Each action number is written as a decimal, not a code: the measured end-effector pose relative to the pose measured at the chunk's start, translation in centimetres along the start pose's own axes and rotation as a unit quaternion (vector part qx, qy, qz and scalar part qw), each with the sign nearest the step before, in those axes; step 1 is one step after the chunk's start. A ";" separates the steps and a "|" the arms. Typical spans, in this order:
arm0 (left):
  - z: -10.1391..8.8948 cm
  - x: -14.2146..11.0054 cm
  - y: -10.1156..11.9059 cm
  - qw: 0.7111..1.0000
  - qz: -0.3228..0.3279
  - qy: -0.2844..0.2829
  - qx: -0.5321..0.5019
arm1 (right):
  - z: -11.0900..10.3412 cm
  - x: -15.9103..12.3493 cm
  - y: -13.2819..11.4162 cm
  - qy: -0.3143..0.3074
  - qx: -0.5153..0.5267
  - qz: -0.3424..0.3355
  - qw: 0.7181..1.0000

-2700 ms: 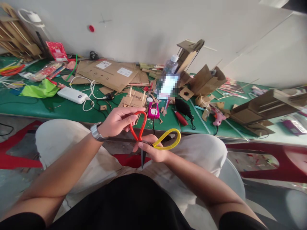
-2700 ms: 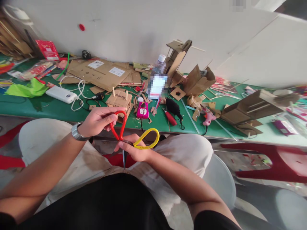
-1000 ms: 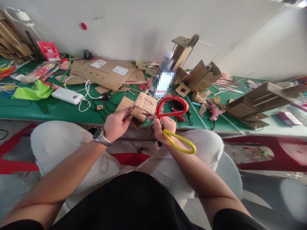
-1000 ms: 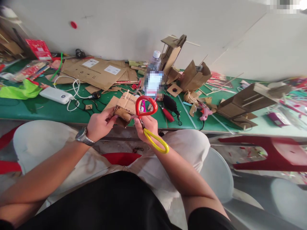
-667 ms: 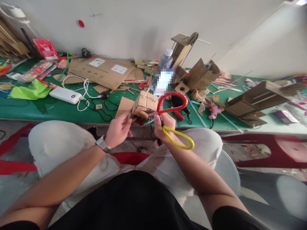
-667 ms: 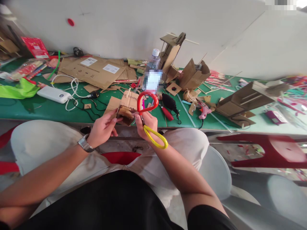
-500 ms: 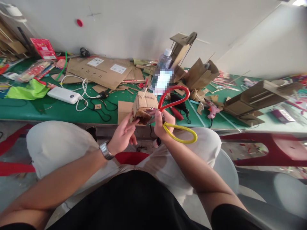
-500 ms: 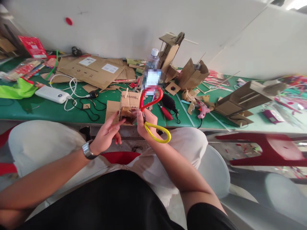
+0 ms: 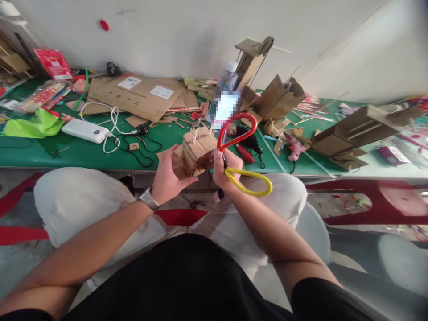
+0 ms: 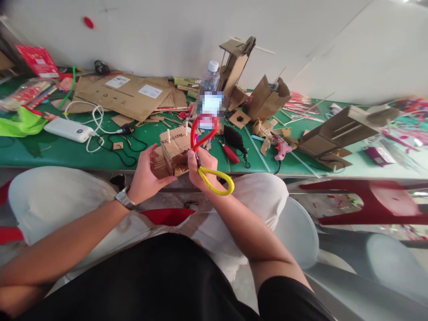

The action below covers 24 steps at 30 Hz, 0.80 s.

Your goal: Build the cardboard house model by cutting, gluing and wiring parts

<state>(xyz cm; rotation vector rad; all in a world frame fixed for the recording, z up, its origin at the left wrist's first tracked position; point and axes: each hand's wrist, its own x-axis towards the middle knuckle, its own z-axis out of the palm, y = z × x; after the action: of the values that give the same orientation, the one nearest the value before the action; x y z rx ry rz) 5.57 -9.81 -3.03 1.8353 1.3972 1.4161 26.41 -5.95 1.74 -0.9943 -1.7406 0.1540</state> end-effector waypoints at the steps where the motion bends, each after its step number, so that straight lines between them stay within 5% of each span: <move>1: 0.1 0.6 -0.2 1.000 0.013 -0.003 0.016 | 0.0 0.0 -0.1 -0.005 0.001 0.001 1.000; 6: 0.3 2.2 -0.2 0.997 0.000 -0.057 -0.047 | -0.3 0.2 -0.3 -0.012 0.019 0.017 1.000; 24: -0.4 2.4 -1.1 0.994 -0.028 -0.073 -0.070 | 0.1 0.0 -0.2 -0.029 0.046 0.008 0.998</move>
<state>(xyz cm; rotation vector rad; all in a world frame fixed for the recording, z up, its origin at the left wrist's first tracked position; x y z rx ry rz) 4.68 -7.34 -2.62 1.7588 1.2359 1.2888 26.27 -6.01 1.81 -0.9440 -1.7613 0.2736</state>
